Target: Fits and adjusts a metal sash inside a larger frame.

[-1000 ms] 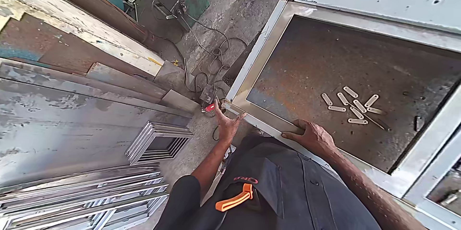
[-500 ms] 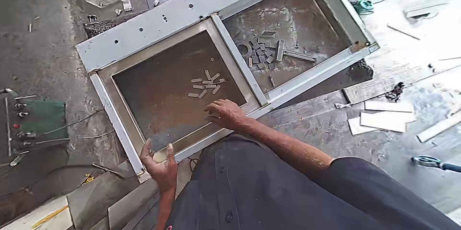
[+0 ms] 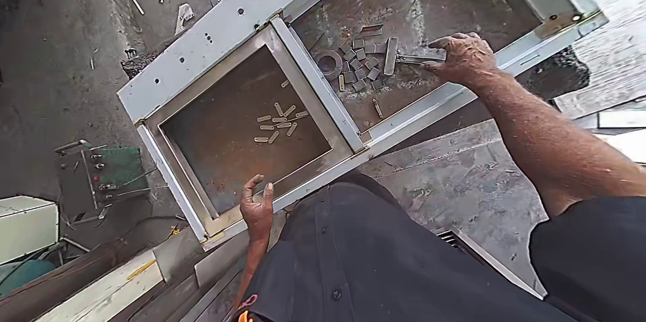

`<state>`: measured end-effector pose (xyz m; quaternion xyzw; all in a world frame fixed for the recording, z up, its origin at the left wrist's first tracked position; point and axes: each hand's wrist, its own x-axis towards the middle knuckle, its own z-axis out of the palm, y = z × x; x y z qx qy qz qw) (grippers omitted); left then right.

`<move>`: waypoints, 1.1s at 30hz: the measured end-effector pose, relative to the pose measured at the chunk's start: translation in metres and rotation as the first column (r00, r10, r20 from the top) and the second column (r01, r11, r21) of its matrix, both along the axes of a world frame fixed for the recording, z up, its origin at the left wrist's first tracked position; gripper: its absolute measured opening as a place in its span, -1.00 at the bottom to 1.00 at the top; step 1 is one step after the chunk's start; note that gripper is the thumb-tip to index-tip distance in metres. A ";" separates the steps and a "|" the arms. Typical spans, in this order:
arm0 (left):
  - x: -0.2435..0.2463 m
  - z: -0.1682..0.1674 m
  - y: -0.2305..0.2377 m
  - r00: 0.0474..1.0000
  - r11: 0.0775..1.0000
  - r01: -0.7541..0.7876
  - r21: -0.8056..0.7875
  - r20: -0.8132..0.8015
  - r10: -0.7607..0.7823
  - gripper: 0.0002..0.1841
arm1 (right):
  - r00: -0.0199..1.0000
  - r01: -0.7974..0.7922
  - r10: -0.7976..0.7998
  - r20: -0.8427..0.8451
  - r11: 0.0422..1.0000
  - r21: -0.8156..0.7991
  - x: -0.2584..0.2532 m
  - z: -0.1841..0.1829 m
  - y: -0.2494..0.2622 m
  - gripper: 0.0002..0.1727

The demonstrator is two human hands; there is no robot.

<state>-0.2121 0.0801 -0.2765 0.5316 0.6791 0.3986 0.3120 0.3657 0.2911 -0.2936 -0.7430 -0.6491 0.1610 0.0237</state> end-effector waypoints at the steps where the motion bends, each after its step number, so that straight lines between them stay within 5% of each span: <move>1: 0.006 -0.001 -0.002 1.000 1.000 -0.010 -0.013 -0.004 0.010 -0.54 | 0.998 -0.058 0.059 0.022 0.998 -0.036 0.003 -0.006 0.010 -0.40; 5: 0.029 0.001 -0.010 0.998 0.997 -0.061 -0.056 -0.038 0.059 -0.54 | 0.946 -0.301 0.312 0.087 0.946 -0.122 -0.001 -0.006 0.037 -0.76; 10: 0.049 0.003 -0.021 0.992 0.992 -0.118 -0.050 -0.056 0.115 -0.56 | 0.819 -0.544 0.553 0.156 0.833 -0.097 0.009 0.014 0.055 -0.84; 16: 0.067 0.000 -0.025 0.990 0.991 -0.128 -0.044 -0.065 0.125 -0.57 | 0.886 -0.441 0.460 0.053 0.873 -0.208 0.022 0.015 0.069 -0.75; 20: 0.073 -0.001 -0.019 0.993 0.996 -0.083 -0.035 -0.082 0.080 -0.62 | 0.854 -0.520 0.510 -0.101 0.839 -0.160 0.043 0.001 0.073 -0.71; 25: 0.075 -0.002 -0.013 0.995 0.998 -0.058 -0.024 -0.080 0.056 -0.64 | 0.872 -0.484 0.450 -0.191 0.850 -0.206 0.078 0.013 0.075 -0.44; 33: 0.072 -0.001 0.005 0.999 1.000 -0.002 -0.010 -0.045 0.001 -0.68 | 0.939 -0.337 0.344 -0.014 0.908 -0.249 0.148 0.072 0.056 -0.73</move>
